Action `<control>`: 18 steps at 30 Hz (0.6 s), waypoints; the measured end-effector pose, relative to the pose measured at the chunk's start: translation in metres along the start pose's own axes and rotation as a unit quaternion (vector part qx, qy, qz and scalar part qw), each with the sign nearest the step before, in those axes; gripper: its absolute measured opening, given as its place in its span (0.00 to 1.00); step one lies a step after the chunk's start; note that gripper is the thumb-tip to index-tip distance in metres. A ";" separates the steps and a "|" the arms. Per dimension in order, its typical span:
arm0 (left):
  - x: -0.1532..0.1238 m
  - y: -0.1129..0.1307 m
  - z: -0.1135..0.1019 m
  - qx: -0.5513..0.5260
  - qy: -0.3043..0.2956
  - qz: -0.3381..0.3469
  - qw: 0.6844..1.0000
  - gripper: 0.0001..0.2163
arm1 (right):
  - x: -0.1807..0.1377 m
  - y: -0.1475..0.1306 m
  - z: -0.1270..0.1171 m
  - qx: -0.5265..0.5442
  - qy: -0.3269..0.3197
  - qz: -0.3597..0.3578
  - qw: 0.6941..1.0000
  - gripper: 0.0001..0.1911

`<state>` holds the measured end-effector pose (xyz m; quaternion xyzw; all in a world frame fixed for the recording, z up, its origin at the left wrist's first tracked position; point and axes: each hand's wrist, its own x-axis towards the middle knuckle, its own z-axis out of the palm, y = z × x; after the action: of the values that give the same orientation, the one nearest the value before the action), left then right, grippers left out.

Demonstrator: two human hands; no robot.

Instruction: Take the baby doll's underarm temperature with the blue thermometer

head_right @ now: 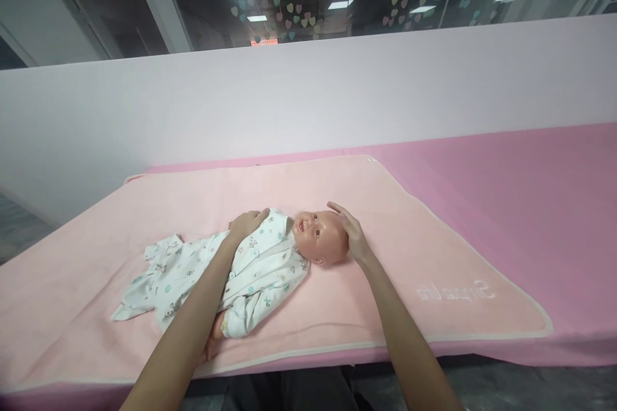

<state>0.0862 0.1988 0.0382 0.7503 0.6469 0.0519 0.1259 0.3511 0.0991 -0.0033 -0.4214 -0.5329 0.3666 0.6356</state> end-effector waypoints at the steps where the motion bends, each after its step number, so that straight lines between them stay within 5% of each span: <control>1: 0.000 0.000 0.000 -0.001 0.000 0.000 1.000 0.32 | 0.001 0.002 -0.001 0.004 0.016 -0.002 1.000 0.26; 5: 0.001 -0.001 0.001 -0.003 0.001 -0.003 1.000 0.31 | 0.002 0.004 -0.004 -0.030 0.052 -0.035 0.998 0.28; 12: 0.002 -0.001 0.001 -0.006 0.007 0.001 1.000 0.32 | -0.001 -0.002 0.000 -0.070 -0.046 -0.026 0.996 0.26; 18: 0.003 -0.002 0.002 -0.011 0.013 0.005 1.000 0.32 | 0.000 -0.003 0.000 -0.070 -0.037 -0.029 0.996 0.25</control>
<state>0.0851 0.2018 0.0350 0.7514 0.6441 0.0695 0.1251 0.3508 0.0974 -0.0004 -0.4357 -0.5921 0.3254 0.5948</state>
